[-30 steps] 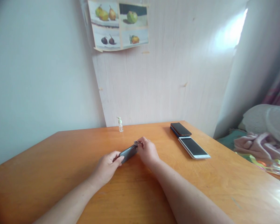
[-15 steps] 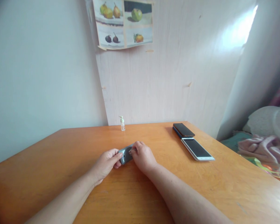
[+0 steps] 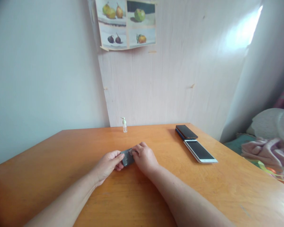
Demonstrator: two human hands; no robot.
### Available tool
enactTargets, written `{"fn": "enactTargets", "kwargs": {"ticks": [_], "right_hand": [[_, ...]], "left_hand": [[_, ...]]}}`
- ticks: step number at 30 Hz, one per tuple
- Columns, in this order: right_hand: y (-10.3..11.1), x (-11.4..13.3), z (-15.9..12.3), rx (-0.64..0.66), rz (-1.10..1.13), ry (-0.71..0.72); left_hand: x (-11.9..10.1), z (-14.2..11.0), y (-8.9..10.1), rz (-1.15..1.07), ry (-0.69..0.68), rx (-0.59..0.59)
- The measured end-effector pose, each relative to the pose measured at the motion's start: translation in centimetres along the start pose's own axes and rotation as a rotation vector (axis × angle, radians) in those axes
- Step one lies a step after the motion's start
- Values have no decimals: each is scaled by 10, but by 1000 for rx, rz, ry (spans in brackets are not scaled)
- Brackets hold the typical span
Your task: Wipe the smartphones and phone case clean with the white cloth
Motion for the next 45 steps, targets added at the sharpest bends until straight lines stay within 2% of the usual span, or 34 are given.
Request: {"fn": "enactTargets", "kwargs": {"ticks": [2,4,6,9,11,13,16,18,20,24,26,28,31,33,35,40,45], "right_hand": [[6,-16,4,-41,-64,-100],[7,-19,4,-53,-93,-137],[3,-8,0,-36,-56,-88],[-7,17,-7,29,42,62],[-9,22,-7,43,64,93],[-5,10,-2,3,45,21],[7,-22,7,-85,-35,-169],[12,-32,8,-112,-80,-234],[9,-25,6,-105,-75,-203],[-6,14,-4,-8,33,31],[-7,21,-3,8,54,76],[-1,10,1,-42,34,7],[11,-18,8,-158,-26,-178],[14,-26,9,-180,-34,-223],[9,-18,6,-140,7,-171],[-9,24,-7,66,55,19],[-7,24,-13,263,-49,50]], "left_hand": [[-1,-1,0,10,6,6],[-2,-1,0,19,4,16],[-4,-2,-1,23,-9,24],[-6,-4,-2,18,-24,41],[-6,-5,-2,22,-28,49],[-6,-5,-2,42,-29,53],[-4,-4,-1,72,-30,62],[-3,-3,-1,85,-29,69],[-4,-4,-2,86,-40,71],[-6,-5,-4,55,-68,62],[-6,-6,-5,47,-68,61],[-6,-6,-4,64,-70,69],[-5,-5,-3,102,-69,80],[-5,-5,-2,107,-67,83],[-5,-4,-2,95,-62,83],[-3,-2,-3,32,-28,81],[-2,-1,-2,63,-31,74]]}}
Point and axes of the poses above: each hand's wrist, its own z-axis towards the middle knuckle, its own y-axis out of the back of the hand, x = y × z, the point moved 3 cm from there along z, towards the middle knuckle, and after that the axes turned 3 degrees about -x, right-handed, at the moved point
